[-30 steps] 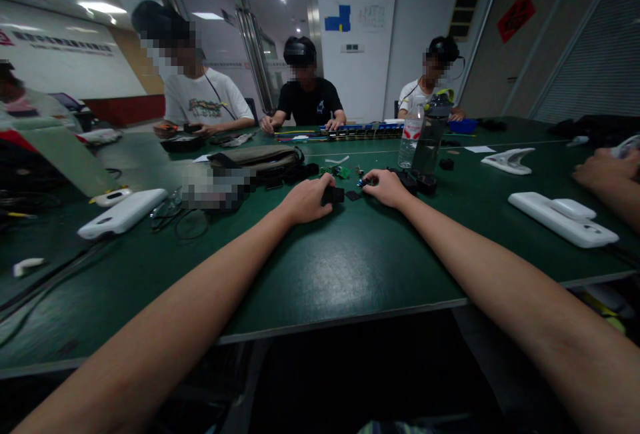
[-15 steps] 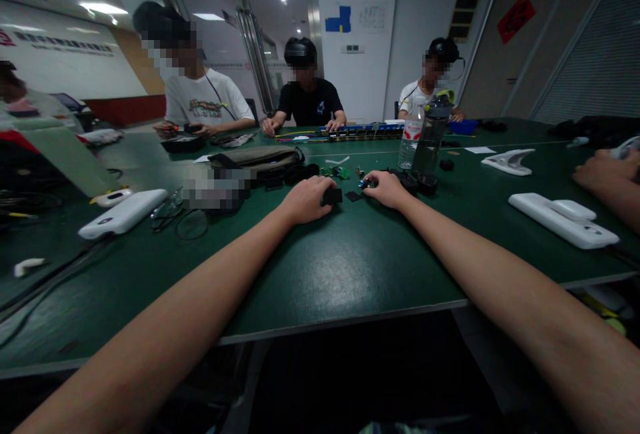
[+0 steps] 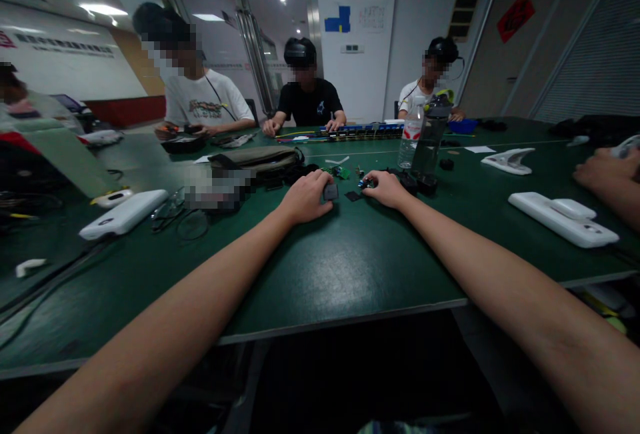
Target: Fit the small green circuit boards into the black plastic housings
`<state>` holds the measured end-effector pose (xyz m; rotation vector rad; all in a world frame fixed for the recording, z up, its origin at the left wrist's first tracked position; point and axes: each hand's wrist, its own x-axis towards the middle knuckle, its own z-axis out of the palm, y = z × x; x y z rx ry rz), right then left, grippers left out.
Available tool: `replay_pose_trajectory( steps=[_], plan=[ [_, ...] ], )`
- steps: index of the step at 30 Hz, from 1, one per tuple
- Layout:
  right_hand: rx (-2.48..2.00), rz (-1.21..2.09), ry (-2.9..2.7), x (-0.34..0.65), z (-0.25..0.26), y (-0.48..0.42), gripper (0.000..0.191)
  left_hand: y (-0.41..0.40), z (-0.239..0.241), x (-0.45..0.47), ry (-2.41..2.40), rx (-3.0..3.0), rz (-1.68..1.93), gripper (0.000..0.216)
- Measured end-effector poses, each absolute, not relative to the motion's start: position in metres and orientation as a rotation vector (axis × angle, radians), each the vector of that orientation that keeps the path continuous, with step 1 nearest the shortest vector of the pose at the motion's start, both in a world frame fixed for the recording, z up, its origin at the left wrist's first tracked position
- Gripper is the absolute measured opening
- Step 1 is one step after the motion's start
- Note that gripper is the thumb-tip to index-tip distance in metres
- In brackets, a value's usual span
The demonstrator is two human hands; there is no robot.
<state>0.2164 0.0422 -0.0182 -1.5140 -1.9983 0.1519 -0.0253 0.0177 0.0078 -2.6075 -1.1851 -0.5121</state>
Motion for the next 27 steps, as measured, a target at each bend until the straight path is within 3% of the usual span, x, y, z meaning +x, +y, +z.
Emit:
replay_pose_trajectory(
  steps=[27],
  plan=[
    [-1.503, 0.158, -1.984, 0.2168, -0.0194, 0.0418, 0.026, 0.0210, 0.0058, -0.0304, -1.212, -2.589, -0.676, 0.038]
  ],
)
